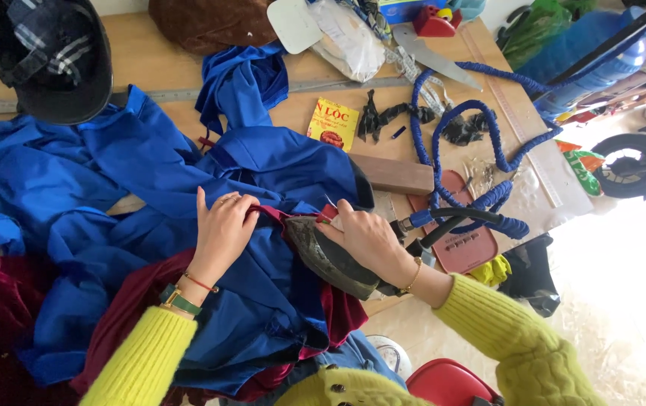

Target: Ironing and arranging blue and maroon velvet fabric pieces on a workbench in a sewing factory.

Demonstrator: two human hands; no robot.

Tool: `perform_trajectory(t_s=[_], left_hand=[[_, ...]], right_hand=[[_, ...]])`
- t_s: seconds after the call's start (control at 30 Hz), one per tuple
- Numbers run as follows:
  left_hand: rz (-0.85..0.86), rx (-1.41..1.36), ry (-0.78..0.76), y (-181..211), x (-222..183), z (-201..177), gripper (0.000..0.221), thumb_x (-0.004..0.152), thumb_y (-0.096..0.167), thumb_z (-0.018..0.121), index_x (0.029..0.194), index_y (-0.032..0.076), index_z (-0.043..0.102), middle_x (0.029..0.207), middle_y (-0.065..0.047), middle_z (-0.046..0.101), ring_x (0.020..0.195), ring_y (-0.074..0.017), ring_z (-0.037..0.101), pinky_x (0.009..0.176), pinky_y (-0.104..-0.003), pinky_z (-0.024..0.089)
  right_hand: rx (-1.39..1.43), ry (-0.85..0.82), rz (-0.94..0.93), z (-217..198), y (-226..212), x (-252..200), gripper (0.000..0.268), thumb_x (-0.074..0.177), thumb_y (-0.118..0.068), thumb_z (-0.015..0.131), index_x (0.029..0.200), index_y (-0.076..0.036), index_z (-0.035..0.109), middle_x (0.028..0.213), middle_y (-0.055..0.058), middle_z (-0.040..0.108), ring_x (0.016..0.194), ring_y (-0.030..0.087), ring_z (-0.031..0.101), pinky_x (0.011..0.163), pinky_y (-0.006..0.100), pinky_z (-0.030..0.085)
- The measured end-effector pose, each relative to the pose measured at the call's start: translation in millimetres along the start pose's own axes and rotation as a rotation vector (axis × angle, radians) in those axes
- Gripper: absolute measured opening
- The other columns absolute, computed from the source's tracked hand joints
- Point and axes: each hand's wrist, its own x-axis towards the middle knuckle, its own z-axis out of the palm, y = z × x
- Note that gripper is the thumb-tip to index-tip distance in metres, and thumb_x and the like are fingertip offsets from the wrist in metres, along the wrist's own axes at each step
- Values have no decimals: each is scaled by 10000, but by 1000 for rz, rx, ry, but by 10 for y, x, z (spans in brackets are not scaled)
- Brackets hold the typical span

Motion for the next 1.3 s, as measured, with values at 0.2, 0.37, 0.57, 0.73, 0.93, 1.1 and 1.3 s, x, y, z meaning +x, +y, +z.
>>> perform_trajectory(t_s=[0.2,0.37,0.57,0.73,0.93,1.1,1.3], left_hand=[[-10,-3,51,15,-61,-12,75,1014,293,642,1060,245,677,1031,-38,777,1274,-218,653,1240,-657,96],[-24,-23,76,-12,-106,18,74,1000,282,667,1053,236,690,1028,-45,777,1265,-229,659,1228,-670,110],[1,-1,79,-21,-80,127,181,986,301,684,1158,244,677,1107,-66,759,1300,-248,629,1217,-692,104],[21,42,70,33,-115,46,297,962,276,700,1252,230,656,1207,-87,720,1380,-294,558,1191,-725,143],[56,77,106,186,-207,-105,409,932,212,707,1333,198,624,1317,-128,656,1488,-368,420,1158,-738,202],[188,61,197,357,-211,-105,460,876,183,717,1322,179,606,1345,-127,599,1522,-392,334,1154,-703,238],[398,-74,19,495,-263,89,392,820,243,750,1207,220,690,1381,-90,603,1552,-338,280,1189,-652,239]], right_hand=[[10,-9,3,-45,-31,-68,519,980,-577,590,1179,-98,599,872,156,737,845,371,769,711,421,619],[16,-37,31,-73,-38,-106,508,980,-569,595,1186,-104,606,889,164,741,854,373,773,718,405,622],[5,-9,-13,-67,-22,-23,474,999,-551,579,1165,-109,614,898,152,747,860,353,774,717,395,614],[5,-15,-24,-19,37,-40,487,1000,-549,578,1174,-95,615,897,154,742,864,347,772,715,386,612],[-12,-42,-33,0,107,-97,523,999,-593,550,1190,-107,589,880,165,730,854,373,767,715,422,611],[-33,-48,-45,-104,183,-226,538,994,-592,550,1224,-106,570,877,180,725,859,400,763,718,470,613],[48,-99,-108,-362,603,-531,529,990,-565,514,1246,-109,595,846,214,746,848,460,751,756,543,570]])
